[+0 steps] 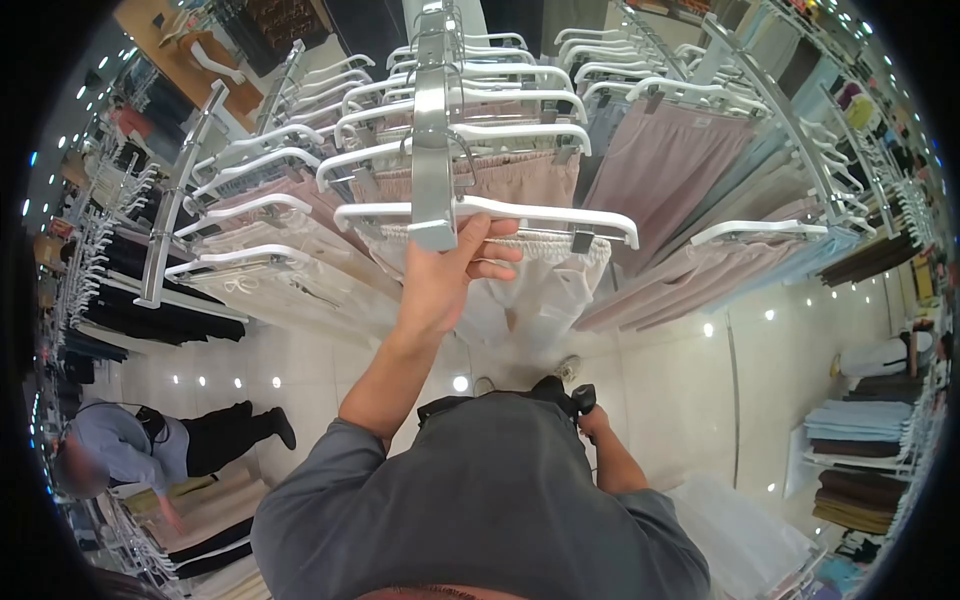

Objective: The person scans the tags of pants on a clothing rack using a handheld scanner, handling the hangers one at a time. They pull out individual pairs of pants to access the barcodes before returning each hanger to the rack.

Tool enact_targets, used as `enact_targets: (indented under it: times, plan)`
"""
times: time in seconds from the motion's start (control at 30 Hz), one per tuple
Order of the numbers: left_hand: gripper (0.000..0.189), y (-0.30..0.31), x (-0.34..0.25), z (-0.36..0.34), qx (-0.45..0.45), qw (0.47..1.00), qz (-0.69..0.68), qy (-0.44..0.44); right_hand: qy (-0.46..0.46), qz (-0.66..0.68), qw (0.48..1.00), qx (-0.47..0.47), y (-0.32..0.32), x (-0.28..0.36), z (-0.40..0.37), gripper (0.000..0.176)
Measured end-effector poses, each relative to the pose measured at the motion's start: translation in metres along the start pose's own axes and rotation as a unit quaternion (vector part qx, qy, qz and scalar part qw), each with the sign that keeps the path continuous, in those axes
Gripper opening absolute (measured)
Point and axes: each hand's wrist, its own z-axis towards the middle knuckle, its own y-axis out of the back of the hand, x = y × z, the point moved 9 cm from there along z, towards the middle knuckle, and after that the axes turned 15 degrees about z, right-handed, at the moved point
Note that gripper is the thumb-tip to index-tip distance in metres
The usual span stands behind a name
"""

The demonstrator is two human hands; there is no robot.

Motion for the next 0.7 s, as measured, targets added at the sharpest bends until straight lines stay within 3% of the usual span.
enact_targets:
  times: [0.17, 0.33, 0.47, 0.6, 0.67, 0.7]
  plan:
    - [0.024, 0.0, 0.006, 0.007, -0.004, 1.0, -0.007, 0.002, -0.007, -0.045, 0.999, 0.03, -0.004, -0.02, 0.042, 0.035]
    - [0.039, 0.003, 0.009, 0.013, 0.029, 0.999, -0.021, -0.005, 0.002, -0.08, 0.996, 0.028, -0.008, -0.008, 0.039, 0.034]
    - [0.04, 0.008, 0.01, 0.013, 0.048, 0.999, -0.012, -0.023, 0.013, -0.073, 0.997, 0.009, -0.012, -0.002, 0.022, 0.032]
    - [0.036, 0.016, 0.02, 0.003, 0.061, 0.998, 0.006, 0.017, -0.002, -0.039, 0.999, 0.005, -0.025, -0.013, 0.014, 0.03]
    - [0.048, 0.017, 0.036, -0.007, 0.107, 0.993, 0.026, 0.042, -0.005, -0.017, 1.0, -0.004, -0.027, -0.011, 0.0, 0.027]
    - [0.042, 0.018, 0.042, -0.017, 0.116, 0.991, 0.023, 0.066, -0.012, 0.0, 1.0, -0.008, -0.03, -0.015, -0.003, 0.026]
